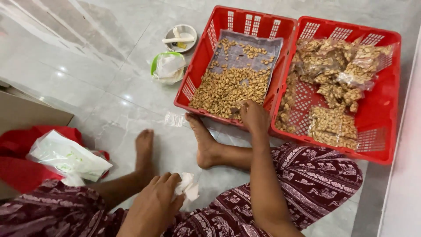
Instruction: Sorting small food items by hand and using a spoon in red plastic crates while sitting on the floor.
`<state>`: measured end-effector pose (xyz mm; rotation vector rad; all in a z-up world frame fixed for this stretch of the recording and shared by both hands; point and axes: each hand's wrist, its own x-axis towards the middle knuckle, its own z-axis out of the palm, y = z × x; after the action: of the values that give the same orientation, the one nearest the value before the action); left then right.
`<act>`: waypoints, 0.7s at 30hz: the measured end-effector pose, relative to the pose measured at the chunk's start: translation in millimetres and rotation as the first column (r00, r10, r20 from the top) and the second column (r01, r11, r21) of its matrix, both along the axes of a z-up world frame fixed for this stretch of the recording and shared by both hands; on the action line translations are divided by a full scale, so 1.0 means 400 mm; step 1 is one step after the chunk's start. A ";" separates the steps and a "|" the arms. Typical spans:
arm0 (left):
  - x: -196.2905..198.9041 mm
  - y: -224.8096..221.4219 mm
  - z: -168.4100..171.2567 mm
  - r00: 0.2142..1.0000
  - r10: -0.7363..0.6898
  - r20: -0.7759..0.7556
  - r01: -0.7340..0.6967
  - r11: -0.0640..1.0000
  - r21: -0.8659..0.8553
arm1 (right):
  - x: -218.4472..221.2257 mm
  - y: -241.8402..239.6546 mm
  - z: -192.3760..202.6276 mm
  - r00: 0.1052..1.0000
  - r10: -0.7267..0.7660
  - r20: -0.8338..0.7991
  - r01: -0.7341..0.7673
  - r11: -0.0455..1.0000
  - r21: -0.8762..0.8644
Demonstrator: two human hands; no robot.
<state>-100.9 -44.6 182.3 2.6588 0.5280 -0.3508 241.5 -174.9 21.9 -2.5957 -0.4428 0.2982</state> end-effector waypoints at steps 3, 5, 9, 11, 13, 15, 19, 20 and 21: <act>0.002 -0.024 0.018 0.999 -0.037 0.028 0.037 0.999 0.003 | 0.013 0.001 -0.015 0.999 0.022 -0.032 -0.023 0.999 -0.022; 0.016 -0.040 0.030 0.996 -0.068 0.060 0.069 0.998 -0.011 | 0.015 0.002 -0.011 0.997 0.039 -0.062 -0.042 0.997 -0.059; 0.057 -0.046 0.061 0.980 -0.167 0.105 0.176 0.981 -0.079 | 0.000 0.002 0.016 0.996 0.041 -0.080 -0.045 0.998 -0.039; 0.073 -0.036 0.059 0.977 -0.207 0.052 0.212 0.971 -0.112 | -0.005 0.006 0.035 0.996 0.034 -0.084 -0.036 0.999 -0.021; 0.082 -0.022 0.031 0.951 -0.260 0.169 0.286 0.946 -0.154 | -0.011 0.008 0.051 0.995 0.021 -0.094 -0.024 0.999 -0.034; 0.101 -0.009 0.004 0.945 -0.303 0.123 0.320 0.934 -0.156 | -0.024 0.007 0.060 0.997 0.008 -0.080 -0.007 1.000 0.005; 0.149 0.019 -0.043 0.921 -0.382 0.072 0.388 0.903 -0.185 | -0.051 0.006 0.111 1.000 -0.004 -0.002 0.004 0.999 0.044; 0.155 0.026 -0.047 0.912 -0.405 0.069 0.410 0.893 -0.185 | -0.051 0.006 0.101 1.000 -0.029 -0.006 0.029 0.999 0.045; 0.160 0.031 -0.051 0.914 -0.386 0.126 0.404 0.895 -0.188 | -0.050 0.007 0.094 0.999 -0.035 0.013 0.035 0.998 0.057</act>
<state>-36.8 -32.2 161.8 2.5438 -0.0838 -0.3822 221.7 -172.0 59.4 -2.5484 -0.4046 0.2514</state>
